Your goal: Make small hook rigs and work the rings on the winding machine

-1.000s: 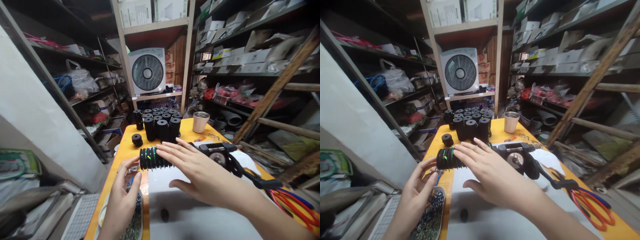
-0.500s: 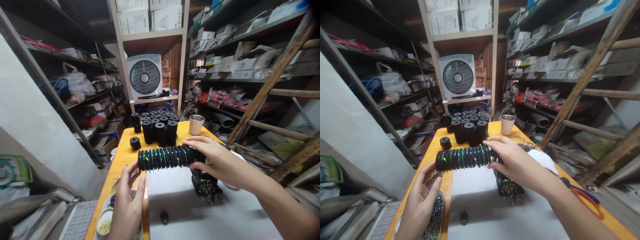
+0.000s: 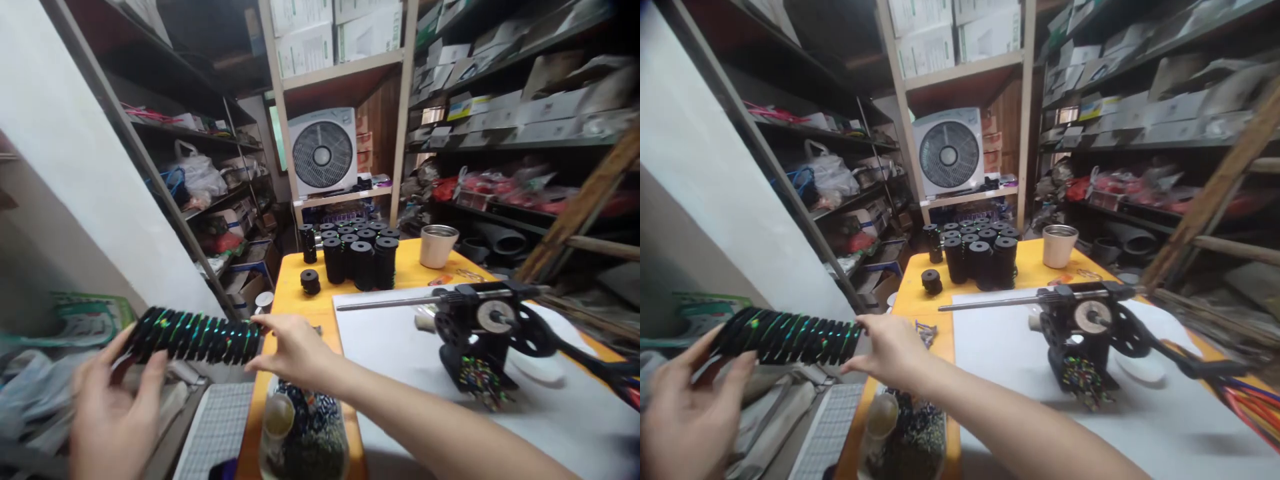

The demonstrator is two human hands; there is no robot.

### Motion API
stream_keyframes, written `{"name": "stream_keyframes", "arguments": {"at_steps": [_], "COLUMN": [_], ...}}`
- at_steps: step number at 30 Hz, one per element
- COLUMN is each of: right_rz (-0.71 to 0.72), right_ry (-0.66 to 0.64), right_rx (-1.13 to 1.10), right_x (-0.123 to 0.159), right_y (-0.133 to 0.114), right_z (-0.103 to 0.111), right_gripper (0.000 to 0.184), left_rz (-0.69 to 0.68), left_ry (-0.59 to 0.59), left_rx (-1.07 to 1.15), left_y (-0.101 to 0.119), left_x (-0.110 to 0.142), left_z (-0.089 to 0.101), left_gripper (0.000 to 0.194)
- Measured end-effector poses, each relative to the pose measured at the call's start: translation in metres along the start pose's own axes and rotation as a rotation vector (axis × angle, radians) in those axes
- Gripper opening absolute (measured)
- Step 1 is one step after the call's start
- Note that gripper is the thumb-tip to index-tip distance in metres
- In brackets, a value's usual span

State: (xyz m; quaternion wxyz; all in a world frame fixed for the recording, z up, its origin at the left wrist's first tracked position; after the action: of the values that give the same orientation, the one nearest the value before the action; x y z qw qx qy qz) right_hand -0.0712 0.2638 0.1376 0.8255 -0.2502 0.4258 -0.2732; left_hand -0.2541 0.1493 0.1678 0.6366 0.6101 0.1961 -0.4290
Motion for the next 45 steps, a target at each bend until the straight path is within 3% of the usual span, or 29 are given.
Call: {"name": "stream_keyframes", "arguments": {"at_steps": [3, 6, 12, 21, 26, 30, 34, 36, 38, 42, 45], "right_rz": [-0.182, -0.247, -0.234, -0.258, -0.277, -0.287, -0.343, -0.377, -0.374, -0.360, -0.335], "right_ry": [-0.013, -0.035, -0.078, 0.020, -0.047, -0.114, -0.156, -0.156, -0.161, -0.247, -0.328], "right_rx": [-0.295, -0.492, -0.531, -0.078, 0.126, 0.224, 0.250, 0.260, 0.261, 0.181, 0.161], "right_x": [-0.004, -0.008, -0.018, -0.048, -0.058, -0.060, -0.050, -0.035, -0.013, 0.042, 0.077], "right_y": [0.020, 0.035, 0.071, 0.143, 0.162, 0.172, 0.165, 0.152, 0.131, 0.077, 0.049], "right_z": [-0.006, -0.006, -0.009, -0.032, -0.049, -0.054, -0.042, -0.028, -0.009, 0.032, 0.056], "right_gripper": [0.072, 0.068, 0.059, 0.065, 0.056, 0.055, 0.065, 0.074, 0.070, 0.066, 0.062], "left_rz": [-0.224, -0.299, -0.410, -0.613, -0.668, -0.663, -0.596, -0.486, -0.336, -0.119, -0.031], "left_ry": [-0.117, -0.155, -0.260, -0.463, -0.513, -0.547, -0.571, -0.543, -0.536, -0.757, -0.848], "left_rx": [-0.064, -0.075, -0.021, 0.127, 0.167, 0.191, 0.244, 0.275, 0.302, 0.336, 0.346], "left_y": [0.013, 0.022, 0.026, -0.004, -0.031, -0.040, -0.037, -0.045, -0.063, -0.107, -0.121], "left_x": [-0.021, -0.032, -0.038, -0.032, -0.017, -0.002, 0.005, 0.007, 0.012, 0.036, 0.050], "left_z": [-0.014, -0.036, -0.088, -0.176, -0.200, -0.207, -0.202, -0.199, -0.200, -0.221, -0.238], "left_gripper": [0.050, 0.049, 0.041, 0.043, 0.050, 0.053, 0.060, 0.066, 0.077, 0.099, 0.106]}}
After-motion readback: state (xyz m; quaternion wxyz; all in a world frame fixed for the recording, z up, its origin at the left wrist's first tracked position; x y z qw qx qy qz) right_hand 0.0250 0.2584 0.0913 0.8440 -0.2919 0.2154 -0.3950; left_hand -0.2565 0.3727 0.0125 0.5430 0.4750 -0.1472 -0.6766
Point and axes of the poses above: each hand's wrist, its own x-axis away from the middle knuckle, its own z-axis out of the back of the hand, y = z × x, the point moved 3 cm from there along -x, towards the middle knuckle, and after that the axes turned 7 degrees about y, right-handed, at the moved point
